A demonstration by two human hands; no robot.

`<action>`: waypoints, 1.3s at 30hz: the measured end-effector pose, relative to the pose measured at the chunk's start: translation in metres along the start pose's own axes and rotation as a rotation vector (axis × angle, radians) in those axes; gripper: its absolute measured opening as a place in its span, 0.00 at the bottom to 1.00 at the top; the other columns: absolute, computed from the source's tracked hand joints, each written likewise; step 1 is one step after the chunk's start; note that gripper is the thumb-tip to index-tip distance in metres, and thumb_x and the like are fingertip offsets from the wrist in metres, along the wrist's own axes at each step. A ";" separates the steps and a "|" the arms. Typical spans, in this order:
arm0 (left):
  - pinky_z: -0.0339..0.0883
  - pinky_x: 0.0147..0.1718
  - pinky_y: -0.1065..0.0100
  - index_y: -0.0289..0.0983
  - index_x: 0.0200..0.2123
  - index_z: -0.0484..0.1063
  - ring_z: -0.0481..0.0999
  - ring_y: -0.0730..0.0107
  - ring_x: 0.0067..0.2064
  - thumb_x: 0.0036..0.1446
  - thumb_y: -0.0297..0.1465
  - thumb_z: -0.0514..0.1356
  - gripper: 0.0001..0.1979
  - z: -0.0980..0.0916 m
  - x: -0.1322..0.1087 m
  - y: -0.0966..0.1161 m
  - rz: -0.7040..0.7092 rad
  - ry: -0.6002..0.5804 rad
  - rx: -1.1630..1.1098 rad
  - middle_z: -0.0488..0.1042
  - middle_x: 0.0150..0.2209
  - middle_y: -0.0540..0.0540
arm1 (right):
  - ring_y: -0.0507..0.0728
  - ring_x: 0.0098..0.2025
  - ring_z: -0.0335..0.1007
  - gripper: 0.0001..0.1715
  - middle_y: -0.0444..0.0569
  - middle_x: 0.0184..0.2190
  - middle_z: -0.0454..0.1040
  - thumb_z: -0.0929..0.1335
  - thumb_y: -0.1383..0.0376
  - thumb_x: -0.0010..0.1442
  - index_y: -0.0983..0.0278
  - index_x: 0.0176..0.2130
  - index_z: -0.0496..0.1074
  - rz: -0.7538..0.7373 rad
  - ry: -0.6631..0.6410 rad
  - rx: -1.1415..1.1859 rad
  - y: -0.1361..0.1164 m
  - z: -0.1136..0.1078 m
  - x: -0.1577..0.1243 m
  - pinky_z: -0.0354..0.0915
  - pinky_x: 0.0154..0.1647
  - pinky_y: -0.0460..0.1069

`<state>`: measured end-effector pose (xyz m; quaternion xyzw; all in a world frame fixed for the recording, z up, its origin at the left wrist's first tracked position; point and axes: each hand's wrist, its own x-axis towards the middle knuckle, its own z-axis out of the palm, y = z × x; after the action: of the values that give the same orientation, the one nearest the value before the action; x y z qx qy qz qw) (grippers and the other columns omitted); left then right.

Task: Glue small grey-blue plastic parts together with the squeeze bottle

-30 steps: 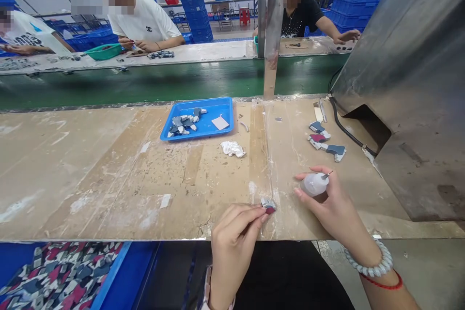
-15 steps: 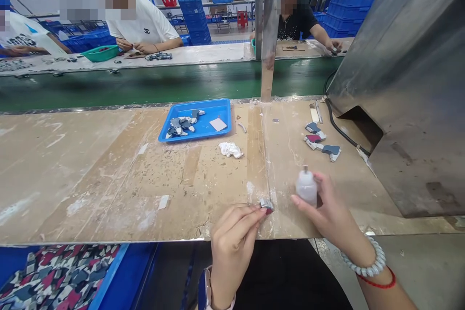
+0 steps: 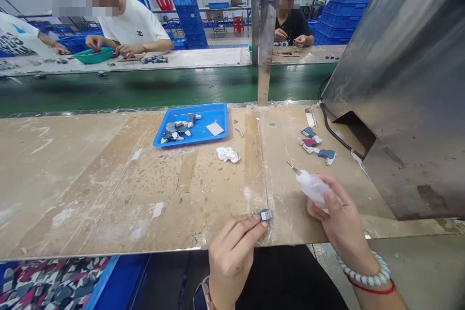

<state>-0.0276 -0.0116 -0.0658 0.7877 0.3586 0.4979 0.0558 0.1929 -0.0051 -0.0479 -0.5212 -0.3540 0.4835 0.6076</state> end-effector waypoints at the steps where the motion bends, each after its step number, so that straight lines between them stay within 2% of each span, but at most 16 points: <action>1: 0.79 0.40 0.67 0.35 0.42 0.79 0.79 0.69 0.40 0.57 0.13 0.64 0.14 0.000 0.000 0.000 0.002 0.006 0.003 0.81 0.37 0.46 | 0.50 0.23 0.54 0.24 0.40 0.24 0.63 0.74 0.46 0.56 0.57 0.44 0.70 0.034 0.009 0.071 0.000 0.001 0.000 0.56 0.23 0.45; 3: 0.79 0.40 0.67 0.35 0.42 0.79 0.80 0.69 0.40 0.57 0.13 0.64 0.14 0.000 0.000 0.000 0.010 0.005 0.010 0.81 0.37 0.46 | 0.49 0.23 0.53 0.23 0.39 0.22 0.60 0.76 0.49 0.54 0.57 0.42 0.69 0.059 0.034 0.169 -0.002 0.003 -0.001 0.57 0.23 0.43; 6: 0.80 0.41 0.67 0.34 0.41 0.79 0.80 0.68 0.41 0.56 0.13 0.65 0.14 0.000 -0.002 0.000 0.024 -0.001 0.016 0.81 0.37 0.46 | 0.49 0.26 0.58 0.25 0.41 0.28 0.63 0.79 0.53 0.49 0.58 0.40 0.69 0.035 0.067 0.223 -0.001 0.000 -0.004 0.61 0.25 0.43; 8: 0.80 0.42 0.65 0.34 0.42 0.80 0.80 0.67 0.42 0.56 0.13 0.65 0.14 0.000 -0.005 -0.001 0.033 0.002 0.020 0.82 0.37 0.45 | 0.51 0.28 0.61 0.25 0.43 0.31 0.64 0.78 0.51 0.49 0.58 0.40 0.69 0.007 0.094 0.218 0.002 -0.005 -0.005 0.64 0.25 0.44; 10: 0.80 0.43 0.64 0.34 0.44 0.79 0.80 0.65 0.44 0.55 0.13 0.65 0.16 0.001 -0.010 -0.003 0.038 0.007 0.029 0.82 0.39 0.44 | 0.54 0.28 0.64 0.23 0.45 0.31 0.66 0.75 0.47 0.53 0.58 0.39 0.69 -0.033 0.122 0.160 0.008 -0.010 -0.007 0.65 0.25 0.47; 13: 0.79 0.43 0.62 0.34 0.47 0.79 0.79 0.62 0.47 0.54 0.10 0.64 0.20 0.003 -0.017 -0.006 0.049 0.001 0.042 0.82 0.42 0.43 | 0.55 0.24 0.65 0.20 0.46 0.25 0.68 0.74 0.49 0.54 0.59 0.37 0.71 -0.077 0.090 -0.023 0.016 -0.012 -0.011 0.63 0.20 0.48; 16: 0.80 0.43 0.62 0.34 0.47 0.79 0.80 0.62 0.47 0.54 0.10 0.63 0.20 0.003 -0.019 -0.007 0.056 -0.003 0.065 0.82 0.42 0.43 | 0.55 0.20 0.63 0.19 0.45 0.21 0.69 0.75 0.51 0.51 0.60 0.35 0.72 -0.086 0.070 -0.189 0.016 -0.006 -0.017 0.59 0.17 0.48; 19: 0.80 0.44 0.62 0.35 0.46 0.79 0.80 0.62 0.47 0.57 0.13 0.63 0.17 0.001 -0.018 -0.004 0.046 -0.010 0.092 0.82 0.42 0.43 | 0.54 0.20 0.62 0.18 0.44 0.21 0.69 0.75 0.51 0.51 0.60 0.34 0.72 -0.077 0.132 -0.275 0.010 0.004 -0.023 0.58 0.19 0.48; 24: 0.79 0.45 0.63 0.32 0.47 0.79 0.79 0.63 0.49 0.59 0.15 0.62 0.15 -0.003 -0.014 -0.001 0.054 -0.056 0.100 0.82 0.42 0.42 | 0.54 0.22 0.63 0.19 0.44 0.23 0.70 0.76 0.49 0.50 0.60 0.33 0.73 -0.067 0.154 -0.299 0.003 0.013 -0.026 0.59 0.21 0.48; 39: 0.80 0.41 0.63 0.35 0.47 0.79 0.81 0.61 0.47 0.59 0.15 0.63 0.15 -0.001 -0.013 -0.002 0.056 -0.024 0.119 0.82 0.41 0.43 | 0.54 0.23 0.64 0.20 0.45 0.23 0.71 0.75 0.47 0.53 0.60 0.32 0.73 -0.068 0.143 -0.360 0.002 0.012 -0.025 0.59 0.21 0.48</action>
<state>-0.0324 -0.0185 -0.0758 0.8052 0.3647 0.4676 -0.0007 0.1741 -0.0260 -0.0457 -0.6422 -0.4079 0.3535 0.5443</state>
